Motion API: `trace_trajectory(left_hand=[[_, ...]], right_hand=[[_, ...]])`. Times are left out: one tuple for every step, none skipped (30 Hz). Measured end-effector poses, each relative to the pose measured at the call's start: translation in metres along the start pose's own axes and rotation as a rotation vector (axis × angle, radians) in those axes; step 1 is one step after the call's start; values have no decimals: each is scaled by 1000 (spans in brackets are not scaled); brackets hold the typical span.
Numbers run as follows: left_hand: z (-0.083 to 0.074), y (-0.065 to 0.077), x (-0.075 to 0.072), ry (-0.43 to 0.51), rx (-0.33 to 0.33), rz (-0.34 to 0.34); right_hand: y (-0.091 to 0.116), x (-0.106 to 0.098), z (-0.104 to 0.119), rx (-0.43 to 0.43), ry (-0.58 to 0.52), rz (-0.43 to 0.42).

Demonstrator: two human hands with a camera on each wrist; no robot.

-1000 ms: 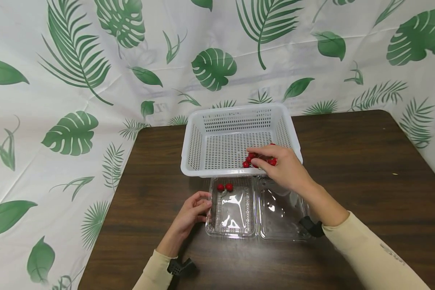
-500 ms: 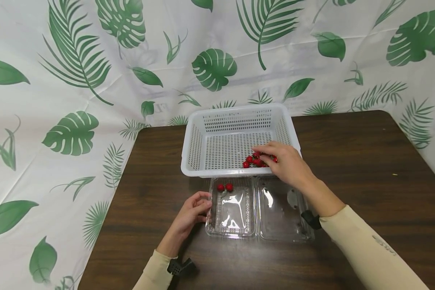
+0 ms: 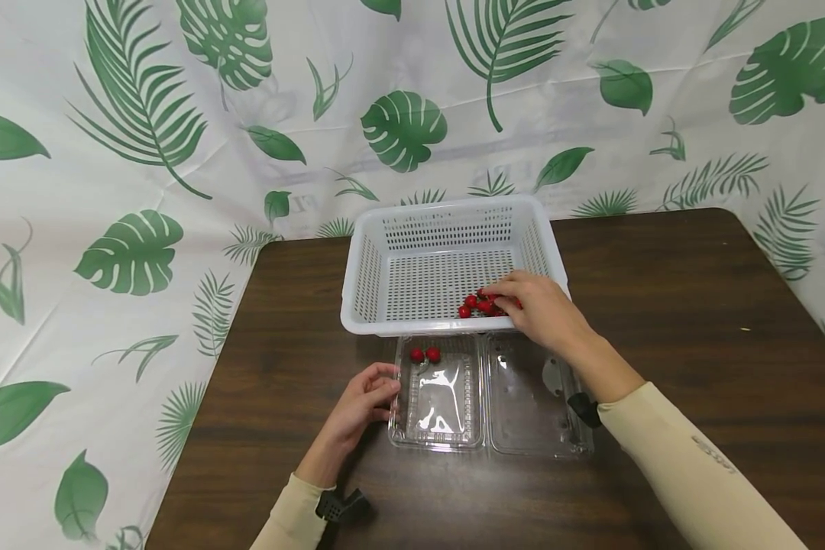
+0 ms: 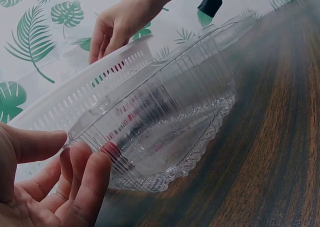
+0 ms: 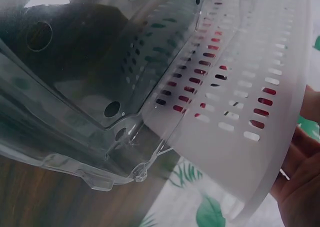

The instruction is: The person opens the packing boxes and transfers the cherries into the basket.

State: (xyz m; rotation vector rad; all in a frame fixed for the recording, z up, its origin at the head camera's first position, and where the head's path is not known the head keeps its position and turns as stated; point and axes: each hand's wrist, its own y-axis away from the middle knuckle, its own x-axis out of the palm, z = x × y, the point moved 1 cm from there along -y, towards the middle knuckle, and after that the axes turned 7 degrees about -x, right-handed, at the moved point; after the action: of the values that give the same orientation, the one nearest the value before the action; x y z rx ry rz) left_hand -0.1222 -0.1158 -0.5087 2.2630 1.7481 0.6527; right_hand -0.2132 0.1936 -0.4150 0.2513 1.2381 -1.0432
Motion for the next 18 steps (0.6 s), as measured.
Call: trace_trajectory(left_hand=[[0, 0, 0, 0, -2, 0], [0, 0, 0, -2, -5, -1], [-1, 1, -1, -1, -8, -3], [-1, 1, 0, 0, -11, -5], [-1, 1, 0, -2, -13, -5], [-1, 1, 0, -2, -14, -6], [-2, 1, 0, -3, -15, -7], [-2, 1, 0, -3, -15, -7], [-2, 1, 0, -3, -13, -8], [-2, 1, 0, -2, -13, -9], [-3, 1, 0, -3, -12, -9], [-3, 1, 0, -3, -11, -9], [-3, 2, 1, -4, -11, -9], [-3, 2, 1, -4, -11, -9], [-3, 2, 1, -4, -12, -10], [-3, 2, 1, -3, -13, -11], [-3, 2, 1, -4, -13, -10], [-3, 3, 1, -4, -14, -10]], right_hand=[[0, 1, -1, 6, 4, 8], [0, 1, -1, 9, 7, 14], [-1, 1, -1, 12, 10, 20], [0, 1, -1, 18, 13, 26], [0, 1, -2, 25, 14, 31], [0, 1, -2, 35, 16, 35], [-1, 1, -2, 45, 19, 40], [-1, 1, -1, 55, 23, 46], [-1, 1, -1, 67, 28, 51], [-2, 1, -1, 77, 33, 57], [-2, 0, -1, 85, 38, 61], [-2, 0, -1, 92, 46, 67], [-2, -1, 0, 98, 48, 75], [-2, -1, 0, 102, 50, 84], [-2, -2, 1, 106, 51, 91], [-2, -2, 1, 109, 52, 98], [-2, -3, 1, 112, 53, 104], [-2, -3, 1, 117, 54, 110]])
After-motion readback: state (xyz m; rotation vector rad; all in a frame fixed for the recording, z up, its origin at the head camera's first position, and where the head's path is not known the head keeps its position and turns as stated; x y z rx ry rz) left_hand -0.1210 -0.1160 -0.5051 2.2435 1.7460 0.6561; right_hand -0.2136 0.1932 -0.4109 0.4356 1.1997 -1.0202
